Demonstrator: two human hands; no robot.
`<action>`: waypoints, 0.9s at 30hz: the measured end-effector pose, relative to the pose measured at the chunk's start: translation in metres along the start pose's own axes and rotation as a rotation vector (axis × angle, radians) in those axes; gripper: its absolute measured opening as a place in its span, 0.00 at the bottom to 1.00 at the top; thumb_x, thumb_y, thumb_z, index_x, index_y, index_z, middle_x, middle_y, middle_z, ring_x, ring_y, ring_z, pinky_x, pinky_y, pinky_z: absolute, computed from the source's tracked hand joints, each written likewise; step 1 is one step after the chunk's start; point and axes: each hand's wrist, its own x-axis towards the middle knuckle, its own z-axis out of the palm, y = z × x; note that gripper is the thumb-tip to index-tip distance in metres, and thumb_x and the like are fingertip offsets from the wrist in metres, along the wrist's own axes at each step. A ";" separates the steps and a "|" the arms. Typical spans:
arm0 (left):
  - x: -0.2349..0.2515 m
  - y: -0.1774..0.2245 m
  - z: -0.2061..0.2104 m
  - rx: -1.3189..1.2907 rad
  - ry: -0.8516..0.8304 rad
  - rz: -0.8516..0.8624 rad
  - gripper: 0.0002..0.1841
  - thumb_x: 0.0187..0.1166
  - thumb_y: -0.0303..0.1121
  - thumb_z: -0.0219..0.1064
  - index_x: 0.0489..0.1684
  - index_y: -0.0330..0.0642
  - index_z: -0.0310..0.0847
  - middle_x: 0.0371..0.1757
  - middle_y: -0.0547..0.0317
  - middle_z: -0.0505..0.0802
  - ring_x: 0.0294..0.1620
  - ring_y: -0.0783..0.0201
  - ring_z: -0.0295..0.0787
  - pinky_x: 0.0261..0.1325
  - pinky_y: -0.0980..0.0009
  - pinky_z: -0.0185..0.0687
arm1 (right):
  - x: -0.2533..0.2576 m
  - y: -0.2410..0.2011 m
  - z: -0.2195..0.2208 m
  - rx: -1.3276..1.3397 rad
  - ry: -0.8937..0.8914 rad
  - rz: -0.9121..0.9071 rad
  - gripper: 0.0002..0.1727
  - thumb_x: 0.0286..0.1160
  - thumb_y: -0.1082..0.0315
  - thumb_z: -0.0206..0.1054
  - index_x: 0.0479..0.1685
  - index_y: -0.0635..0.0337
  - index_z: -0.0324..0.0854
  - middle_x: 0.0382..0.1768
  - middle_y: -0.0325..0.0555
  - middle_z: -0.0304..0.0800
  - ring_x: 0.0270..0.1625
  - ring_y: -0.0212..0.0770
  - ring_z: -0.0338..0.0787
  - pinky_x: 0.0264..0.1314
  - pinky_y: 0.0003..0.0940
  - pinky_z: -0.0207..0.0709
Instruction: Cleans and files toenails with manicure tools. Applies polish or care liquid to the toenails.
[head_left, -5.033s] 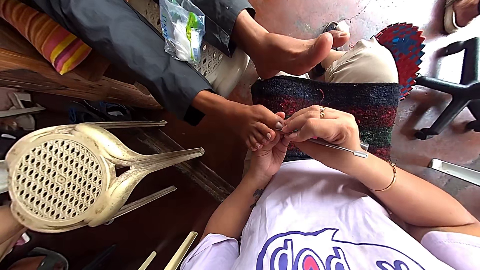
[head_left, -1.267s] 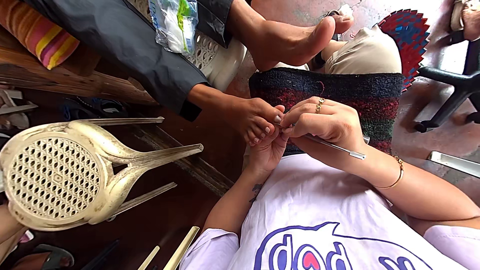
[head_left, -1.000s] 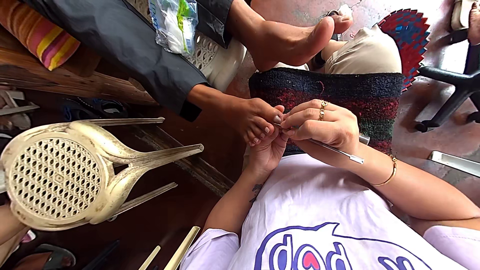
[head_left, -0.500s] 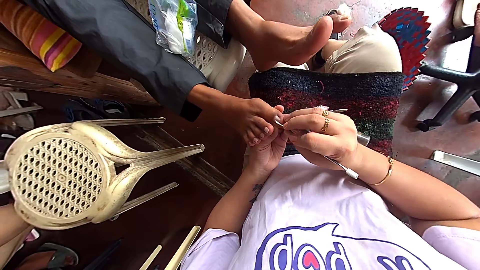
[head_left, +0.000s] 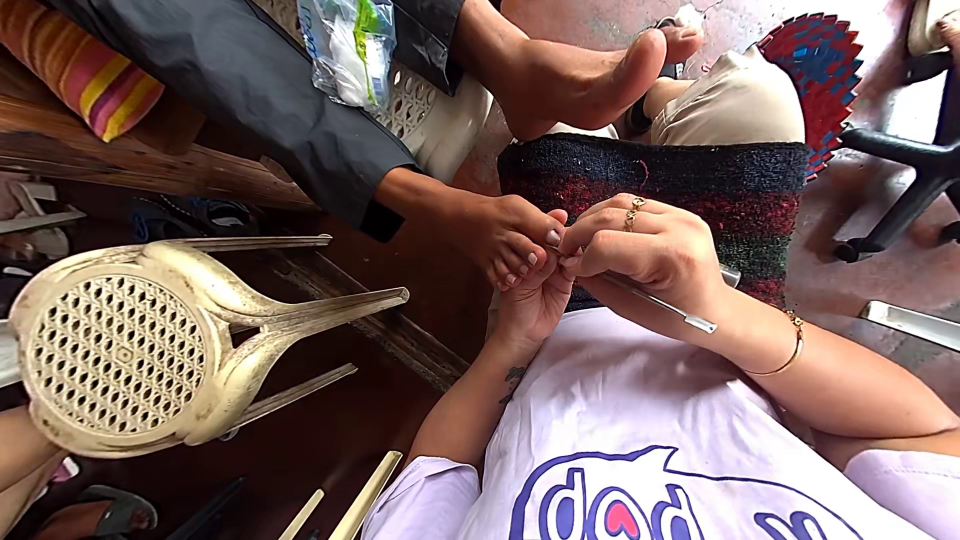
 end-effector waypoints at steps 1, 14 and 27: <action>0.000 0.000 0.000 0.003 -0.005 0.003 0.16 0.80 0.27 0.68 0.65 0.40 0.84 0.53 0.54 0.94 0.53 0.64 0.94 0.60 0.71 0.88 | -0.002 0.003 0.000 0.021 0.009 -0.023 0.07 0.64 0.80 0.71 0.23 0.62 0.89 0.38 0.51 0.96 0.51 0.45 0.94 0.56 0.37 0.86; 0.001 0.000 0.000 0.049 -0.016 0.014 0.15 0.81 0.27 0.67 0.63 0.39 0.85 0.52 0.53 0.95 0.55 0.63 0.93 0.63 0.70 0.87 | -0.020 0.023 0.008 0.044 0.076 -0.220 0.04 0.66 0.81 0.72 0.27 0.65 0.88 0.42 0.56 0.96 0.57 0.50 0.94 0.61 0.39 0.86; 0.000 0.000 0.003 0.029 -0.006 0.000 0.15 0.81 0.26 0.66 0.64 0.39 0.84 0.52 0.53 0.95 0.54 0.64 0.94 0.61 0.71 0.87 | -0.026 0.025 0.010 -0.111 0.074 -0.359 0.05 0.75 0.77 0.69 0.31 0.63 0.84 0.46 0.57 0.94 0.61 0.52 0.92 0.63 0.41 0.86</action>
